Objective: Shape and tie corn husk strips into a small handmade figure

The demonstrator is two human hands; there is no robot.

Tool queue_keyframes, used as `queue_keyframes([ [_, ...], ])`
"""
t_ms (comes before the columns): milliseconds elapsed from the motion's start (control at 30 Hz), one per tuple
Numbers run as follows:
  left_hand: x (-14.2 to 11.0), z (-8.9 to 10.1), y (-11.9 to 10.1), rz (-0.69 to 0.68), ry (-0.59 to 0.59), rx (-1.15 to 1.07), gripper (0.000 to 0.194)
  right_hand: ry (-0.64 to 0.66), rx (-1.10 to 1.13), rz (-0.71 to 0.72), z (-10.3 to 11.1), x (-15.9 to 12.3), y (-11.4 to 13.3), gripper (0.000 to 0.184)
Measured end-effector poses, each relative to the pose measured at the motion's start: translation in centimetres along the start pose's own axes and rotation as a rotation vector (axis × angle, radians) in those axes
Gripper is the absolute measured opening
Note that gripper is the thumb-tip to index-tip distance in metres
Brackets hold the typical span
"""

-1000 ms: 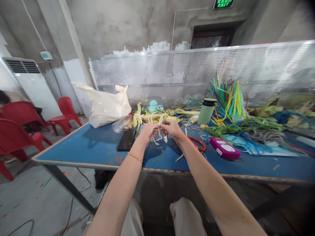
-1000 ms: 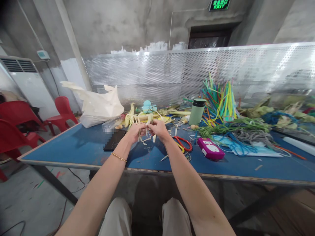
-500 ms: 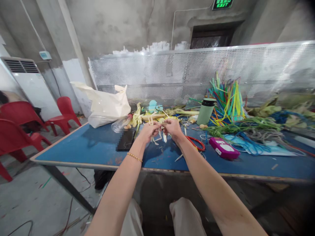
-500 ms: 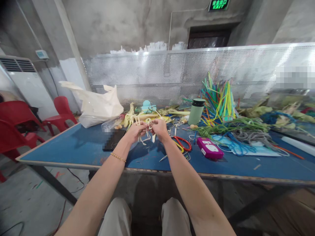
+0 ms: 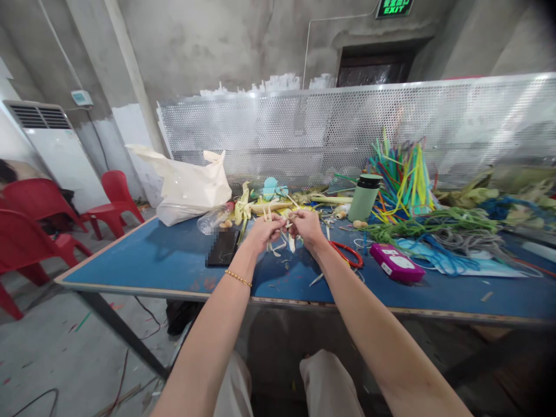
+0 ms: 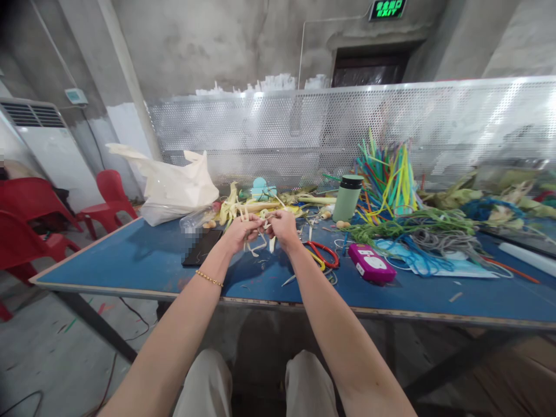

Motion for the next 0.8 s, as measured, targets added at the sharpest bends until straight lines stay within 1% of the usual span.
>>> queue_keyframes([
  [133,-0.2,-0.7,-0.3,-0.007,0.056,-0.038,0.028,0.020,0.173,-0.131,-0.1,0.2,-1.3,0.020],
  [200,-0.2,-0.8,-0.4,-0.013,0.076,-0.072,0.028,0.014,0.275,-0.194,0.0,0.3,-1.9,0.014],
  [233,-0.1,-0.7,-0.5,-0.018,0.075,-0.091,0.029,0.009,0.326,-0.200,0.0,0.3,-1.9,0.011],
  [300,0.1,-0.3,-0.6,-0.035,0.055,-0.125,0.029,0.025,0.425,-0.168,-0.1,0.4,-1.3,0.009],
  [367,0.3,0.2,-0.6,-0.048,0.020,-0.151,0.030,0.093,0.513,-0.137,-0.7,0.3,-0.5,0.010],
  [467,0.5,0.8,-0.3,-0.039,-0.027,-0.171,0.031,0.166,0.602,-0.149,-1.4,0.0,0.0,0.013],
  [533,0.6,1.0,-0.1,-0.025,-0.042,-0.177,0.030,0.191,0.613,-0.181,-1.7,-0.2,-0.2,0.013],
  [633,0.5,1.9,-0.4,-0.032,-0.107,-0.192,0.027,0.187,0.528,-0.253,-1.5,-0.3,-0.9,0.010],
  [733,0.3,3.6,-0.8,-0.044,-0.218,-0.227,0.027,0.094,0.429,-0.277,-0.1,-0.2,-1.2,0.012],
  [800,0.2,4.3,-1.1,-0.050,-0.250,-0.243,0.027,0.009,0.423,-0.253,1.4,0.2,-1.0,0.015],
])
Point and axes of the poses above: each hand's wrist, its own x-axis towards the middle knuckle, its own z-axis out of the back of the hand, y = z × x, the point moved 10 cm from there along x, towards the middle knuckle, and after that the axes turned 1 degree about -z, right-handed, at the moved point
